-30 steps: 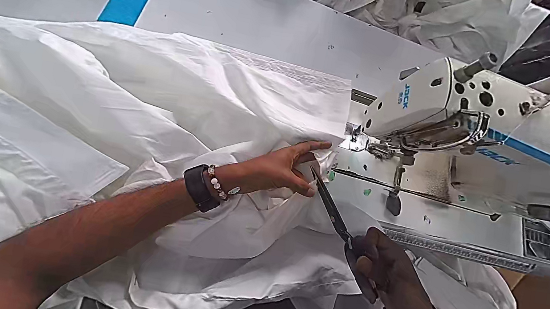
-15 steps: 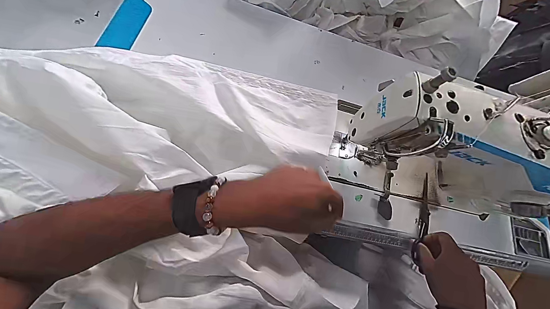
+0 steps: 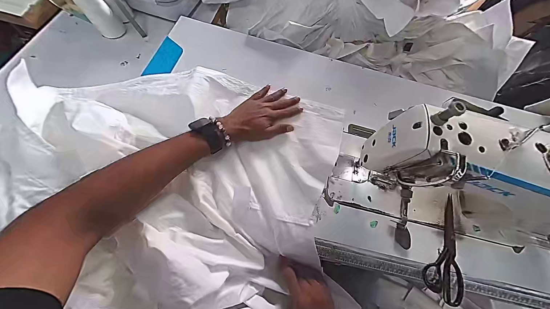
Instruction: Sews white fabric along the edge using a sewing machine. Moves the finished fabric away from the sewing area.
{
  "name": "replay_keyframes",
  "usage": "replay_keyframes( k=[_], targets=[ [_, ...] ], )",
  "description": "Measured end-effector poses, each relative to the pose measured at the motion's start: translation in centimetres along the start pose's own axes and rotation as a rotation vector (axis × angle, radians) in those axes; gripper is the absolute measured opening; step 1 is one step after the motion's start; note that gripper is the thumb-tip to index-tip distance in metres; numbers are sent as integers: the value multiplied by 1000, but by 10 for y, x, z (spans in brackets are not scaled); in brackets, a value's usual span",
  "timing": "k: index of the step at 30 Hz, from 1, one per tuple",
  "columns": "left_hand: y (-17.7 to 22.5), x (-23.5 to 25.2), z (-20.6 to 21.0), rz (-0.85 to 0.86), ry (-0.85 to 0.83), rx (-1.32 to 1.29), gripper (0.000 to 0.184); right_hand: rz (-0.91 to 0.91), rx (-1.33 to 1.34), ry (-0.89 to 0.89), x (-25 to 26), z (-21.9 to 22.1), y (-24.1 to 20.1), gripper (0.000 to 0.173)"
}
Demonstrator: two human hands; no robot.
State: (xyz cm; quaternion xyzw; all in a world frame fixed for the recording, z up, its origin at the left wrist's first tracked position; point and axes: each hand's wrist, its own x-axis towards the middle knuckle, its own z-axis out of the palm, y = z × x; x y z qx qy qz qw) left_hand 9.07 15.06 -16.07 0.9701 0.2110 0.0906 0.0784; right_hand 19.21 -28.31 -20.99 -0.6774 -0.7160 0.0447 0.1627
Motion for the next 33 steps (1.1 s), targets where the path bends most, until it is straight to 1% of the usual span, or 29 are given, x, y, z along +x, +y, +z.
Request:
replay_keyframes(
  k=[1,2,3,4,6,7,8,9,10,11,12,13,14,15,16,17,18,19,20,21,22,23,24,25,26,28,31,33],
  targets=[
    [22,-28,2,21,-22,-1,60,175,29,-257,2,2,-3,37],
    [45,-52,4,42,-28,1,61,340,74,-466,15,10,-3,34],
    [66,-72,5,56,-30,0,62,475,107,-614,34,20,0,31],
    [85,-92,8,53,-37,-9,63,574,149,-740,49,24,-1,37],
    [111,-115,9,37,-27,-23,63,700,284,-971,85,-4,-1,48],
    [119,-116,7,25,1,-24,60,729,344,-995,94,-10,0,51],
    [127,-111,3,5,40,-29,51,757,388,-948,92,-3,-1,52],
    [132,-97,-2,-22,83,-42,42,763,402,-848,83,16,-3,55],
    [138,-77,-6,-55,112,-60,39,738,396,-743,72,41,-4,55],
    [146,-58,-6,-92,103,-73,41,693,386,-773,67,48,-5,55],
    [153,-40,-3,-121,75,-90,43,629,392,-914,75,34,-7,52],
    [158,-24,3,-135,59,-118,44,525,415,-1041,87,10,-10,44],
    [161,-12,11,-138,60,-159,46,431,429,-1102,95,-18,-15,38],
    [163,-4,19,-136,70,-190,48,349,422,-1083,96,-46,-18,33],
    [164,0,26,-124,89,-211,46,300,426,-946,89,-69,-18,32],
    [165,-2,31,-109,105,-223,44,309,443,-665,77,-83,-18,31],
    [166,-7,34,-99,121,-242,43,366,441,-271,67,-87,-15,29],
    [169,-14,35,-100,136,-271,42,459,412,45,68,-89,-7,27],
    [172,-23,35,-105,147,-308,41,551,355,257,74,-90,5,24],
    [176,-32,33,-117,149,-337,40,626,295,374,80,-88,20,25],
    [178,-37,32,-122,159,-353,40,673,277,441,88,-83,36,31],
    [179,-40,30,-117,171,-362,40,708,307,471,95,-78,50,33],
    [180,-43,30,-111,173,-369,39,733,372,483,100,-73,59,31],
    [181,-46,29,-108,167,-376,39,753,453,482,102,-69,64,25],
    [182,-47,27,-105,162,-377,38,773,508,474,104,-67,66,20],
    [183,-43,22,-100,145,-370,35,778,538,469,106,-66,67,15],
    [196,-32,13,-46,79,-371,30,727,573,494,105,-64,67,16],
    [206,-21,11,-11,66,-400,26,731,576,534,106,-63,67,15]
  ],
)
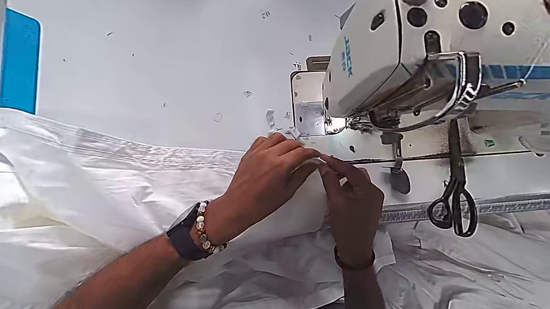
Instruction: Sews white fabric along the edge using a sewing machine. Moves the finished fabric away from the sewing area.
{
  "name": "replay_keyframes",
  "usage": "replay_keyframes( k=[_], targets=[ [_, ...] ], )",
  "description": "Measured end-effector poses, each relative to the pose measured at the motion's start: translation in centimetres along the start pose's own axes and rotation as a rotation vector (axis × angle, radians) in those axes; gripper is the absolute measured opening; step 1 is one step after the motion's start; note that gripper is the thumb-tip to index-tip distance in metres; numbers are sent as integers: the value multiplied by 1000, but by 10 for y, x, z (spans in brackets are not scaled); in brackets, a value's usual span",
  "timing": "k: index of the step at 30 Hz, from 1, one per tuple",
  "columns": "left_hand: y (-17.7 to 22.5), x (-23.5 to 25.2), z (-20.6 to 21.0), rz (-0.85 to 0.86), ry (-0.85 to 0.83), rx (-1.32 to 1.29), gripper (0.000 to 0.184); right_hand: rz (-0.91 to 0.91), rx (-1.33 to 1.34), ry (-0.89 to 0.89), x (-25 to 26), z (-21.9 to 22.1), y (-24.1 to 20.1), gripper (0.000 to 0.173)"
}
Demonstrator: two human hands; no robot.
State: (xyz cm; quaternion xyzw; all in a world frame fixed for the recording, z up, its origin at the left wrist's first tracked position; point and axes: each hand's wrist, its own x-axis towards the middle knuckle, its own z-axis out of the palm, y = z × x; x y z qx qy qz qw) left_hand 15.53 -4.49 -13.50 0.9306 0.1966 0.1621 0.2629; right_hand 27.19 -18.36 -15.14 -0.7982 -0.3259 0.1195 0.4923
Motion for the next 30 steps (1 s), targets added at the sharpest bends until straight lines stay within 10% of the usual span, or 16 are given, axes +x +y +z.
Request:
replay_keyframes(
  k=[13,24,30],
  targets=[
    [10,3,12,42,139,-28,20,-288,-409,251,-4,9,-3,10],
    [7,12,8,-67,84,-195,17,120,137,-158,18,-20,-5,12],
    [12,12,-6,-162,-44,-155,18,31,-134,37,12,-2,-5,6]
  ],
)
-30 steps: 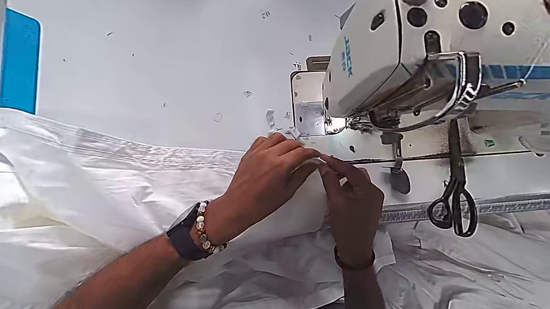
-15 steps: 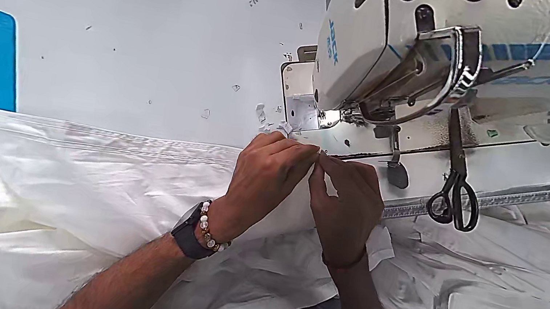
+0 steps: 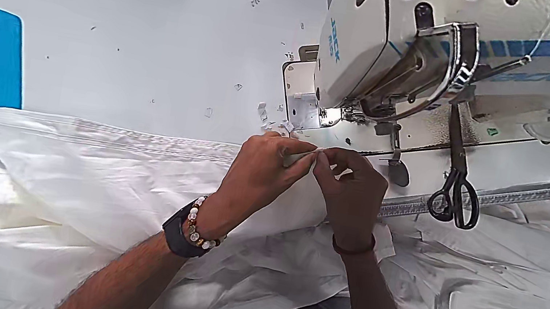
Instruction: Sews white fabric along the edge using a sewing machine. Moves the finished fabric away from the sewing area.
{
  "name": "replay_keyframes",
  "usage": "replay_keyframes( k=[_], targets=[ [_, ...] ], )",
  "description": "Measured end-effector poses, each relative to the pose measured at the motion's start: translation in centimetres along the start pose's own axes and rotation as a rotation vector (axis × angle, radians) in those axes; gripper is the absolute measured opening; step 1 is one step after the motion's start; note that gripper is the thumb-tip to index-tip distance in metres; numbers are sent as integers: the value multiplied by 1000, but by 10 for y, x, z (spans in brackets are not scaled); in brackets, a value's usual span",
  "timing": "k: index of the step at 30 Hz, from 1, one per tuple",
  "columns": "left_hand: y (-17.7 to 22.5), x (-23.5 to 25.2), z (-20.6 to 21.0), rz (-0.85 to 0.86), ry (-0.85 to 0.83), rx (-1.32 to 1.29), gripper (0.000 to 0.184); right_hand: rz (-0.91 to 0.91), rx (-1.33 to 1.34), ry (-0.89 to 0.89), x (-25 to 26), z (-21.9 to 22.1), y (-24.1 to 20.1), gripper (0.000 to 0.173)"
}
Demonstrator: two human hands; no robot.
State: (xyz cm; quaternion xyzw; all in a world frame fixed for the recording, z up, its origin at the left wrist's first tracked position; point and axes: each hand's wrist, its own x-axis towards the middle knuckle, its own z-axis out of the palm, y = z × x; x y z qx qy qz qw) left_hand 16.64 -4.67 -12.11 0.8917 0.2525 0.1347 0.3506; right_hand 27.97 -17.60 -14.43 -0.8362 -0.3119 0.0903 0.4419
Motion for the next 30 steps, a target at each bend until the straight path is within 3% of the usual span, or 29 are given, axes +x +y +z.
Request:
replay_keyframes(
  k=[5,12,16,21,23,26,30],
  targets=[
    [0,0,2,-12,8,25,18,-317,-358,253,-10,16,0,10],
    [-2,1,1,89,60,47,20,-406,-469,192,-11,6,-9,15],
    [-4,6,2,47,61,31,19,-357,-394,119,-11,5,-8,17],
    [-4,18,-3,-142,-29,-118,24,-51,-221,54,-5,12,-3,11],
    [-2,23,-7,-157,-56,-104,27,-87,-269,95,-2,19,-2,10],
    [-6,26,-3,-74,-15,-2,22,-236,-404,135,-1,28,3,15],
    [-19,31,9,180,89,197,10,-352,-546,116,-4,29,5,20]
  ],
)
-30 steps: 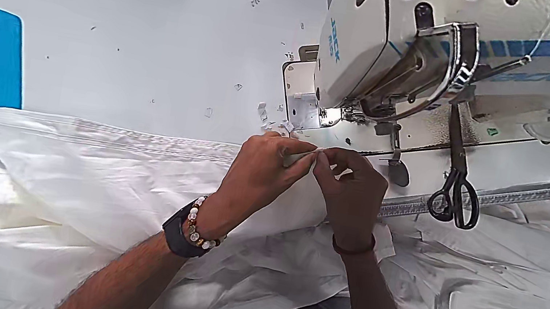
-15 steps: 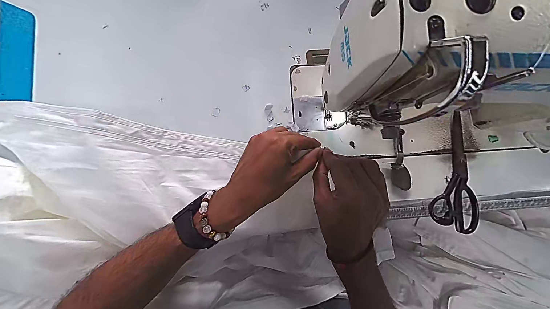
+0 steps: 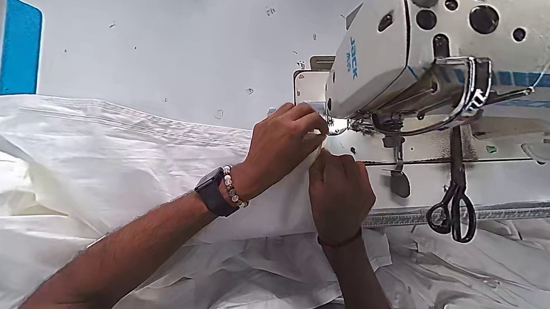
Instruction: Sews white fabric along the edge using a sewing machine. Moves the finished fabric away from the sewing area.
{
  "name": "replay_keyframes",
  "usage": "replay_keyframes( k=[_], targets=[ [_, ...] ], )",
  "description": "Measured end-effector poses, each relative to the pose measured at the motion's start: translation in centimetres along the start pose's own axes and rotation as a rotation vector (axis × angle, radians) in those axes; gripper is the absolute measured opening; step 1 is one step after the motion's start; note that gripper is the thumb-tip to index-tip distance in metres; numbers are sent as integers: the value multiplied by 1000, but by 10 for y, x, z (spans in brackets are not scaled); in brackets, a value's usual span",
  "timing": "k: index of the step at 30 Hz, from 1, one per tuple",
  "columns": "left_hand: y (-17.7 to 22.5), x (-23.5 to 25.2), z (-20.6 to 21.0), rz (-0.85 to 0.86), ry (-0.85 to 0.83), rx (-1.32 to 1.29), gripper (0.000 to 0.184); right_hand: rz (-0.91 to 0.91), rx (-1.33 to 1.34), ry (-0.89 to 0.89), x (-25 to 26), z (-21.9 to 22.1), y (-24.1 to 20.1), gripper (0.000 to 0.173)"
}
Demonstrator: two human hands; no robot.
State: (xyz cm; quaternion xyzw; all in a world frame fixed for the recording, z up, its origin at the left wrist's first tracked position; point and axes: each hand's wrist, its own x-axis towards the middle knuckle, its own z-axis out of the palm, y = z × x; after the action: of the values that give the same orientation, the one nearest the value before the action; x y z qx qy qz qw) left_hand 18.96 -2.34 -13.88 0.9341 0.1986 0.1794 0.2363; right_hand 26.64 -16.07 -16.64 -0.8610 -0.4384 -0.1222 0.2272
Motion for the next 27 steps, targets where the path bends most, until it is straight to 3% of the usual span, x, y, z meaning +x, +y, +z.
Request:
replay_keyframes(
  k=[3,7,11,21,25,27],
  targets=[
    [-11,-2,11,191,78,79,15,-21,-97,-88,-3,-7,-3,27],
    [-18,-14,5,290,19,168,25,-41,-113,-124,-11,-13,1,33],
    [-25,-20,3,308,-59,210,35,-59,-104,-128,-6,-12,9,35],
    [-26,2,9,307,2,286,34,-67,-145,-190,28,-10,16,33],
    [-33,3,12,348,26,261,34,-28,24,-409,38,-47,39,31],
    [-34,3,12,352,19,259,35,66,47,-373,50,-81,75,31]
  ],
)
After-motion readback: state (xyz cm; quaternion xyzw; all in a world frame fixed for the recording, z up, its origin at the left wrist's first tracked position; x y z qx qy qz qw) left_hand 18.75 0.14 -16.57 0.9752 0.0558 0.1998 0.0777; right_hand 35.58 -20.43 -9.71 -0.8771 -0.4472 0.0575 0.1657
